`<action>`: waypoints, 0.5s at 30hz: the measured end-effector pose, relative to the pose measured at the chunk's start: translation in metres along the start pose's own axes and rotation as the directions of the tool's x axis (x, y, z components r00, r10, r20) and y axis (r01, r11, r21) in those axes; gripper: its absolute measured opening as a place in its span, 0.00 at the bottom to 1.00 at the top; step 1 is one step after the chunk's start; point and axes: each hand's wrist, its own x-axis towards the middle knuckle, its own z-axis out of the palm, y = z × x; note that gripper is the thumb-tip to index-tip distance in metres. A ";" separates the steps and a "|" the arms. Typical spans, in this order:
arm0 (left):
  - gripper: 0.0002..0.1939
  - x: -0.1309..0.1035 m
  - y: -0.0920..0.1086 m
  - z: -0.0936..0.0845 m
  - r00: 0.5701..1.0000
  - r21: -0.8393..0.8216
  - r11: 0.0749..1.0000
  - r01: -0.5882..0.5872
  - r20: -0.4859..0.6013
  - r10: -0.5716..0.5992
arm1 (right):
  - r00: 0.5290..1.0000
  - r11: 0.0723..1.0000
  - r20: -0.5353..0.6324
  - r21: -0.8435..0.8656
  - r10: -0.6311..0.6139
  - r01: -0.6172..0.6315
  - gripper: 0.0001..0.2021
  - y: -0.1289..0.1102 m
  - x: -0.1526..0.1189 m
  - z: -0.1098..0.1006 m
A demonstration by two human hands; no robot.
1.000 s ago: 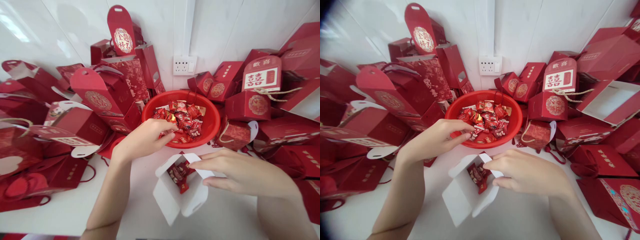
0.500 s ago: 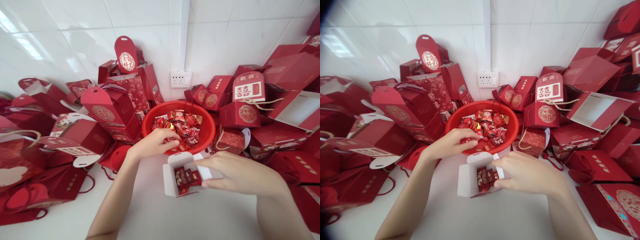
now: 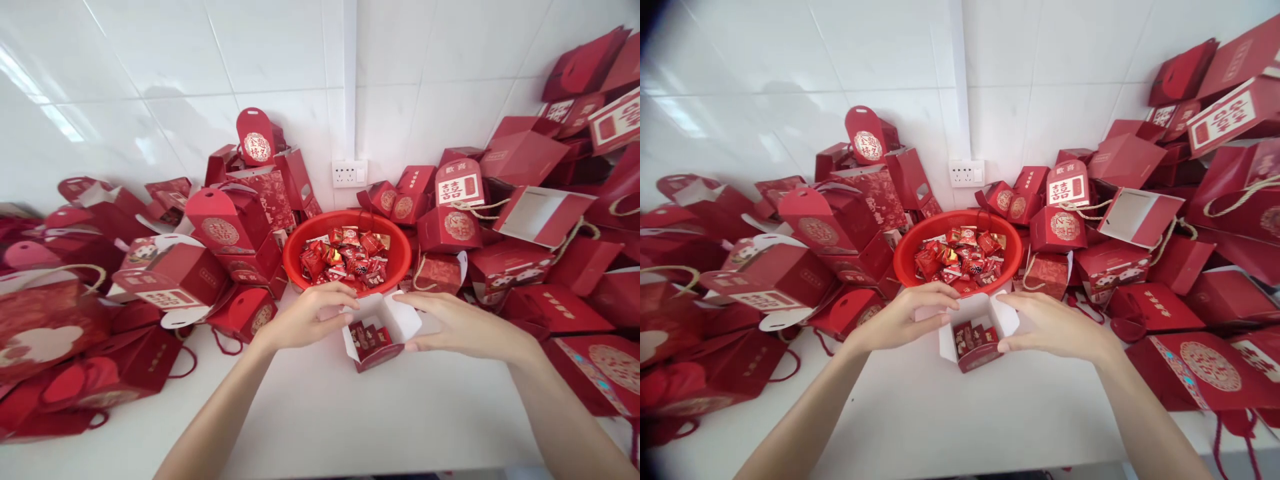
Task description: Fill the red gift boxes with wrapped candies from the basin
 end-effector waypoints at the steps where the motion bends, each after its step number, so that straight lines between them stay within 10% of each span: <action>1: 0.10 -0.006 -0.001 0.005 0.999 0.003 1.000 0.003 -0.045 -0.003 | 0.998 0.999 -0.055 0.030 -0.013 0.015 0.40 0.003 -0.004 0.009; 8: 0.13 -0.031 -0.006 0.058 0.900 0.066 0.995 0.068 -0.435 -0.033 | 0.825 0.955 -0.558 0.187 -0.090 0.230 0.23 0.002 -0.023 0.092; 15: 0.19 -0.025 -0.009 0.096 0.890 0.115 0.986 0.121 -0.453 -0.057 | 0.757 0.911 -0.649 0.259 -0.082 0.320 0.22 -0.007 -0.018 0.135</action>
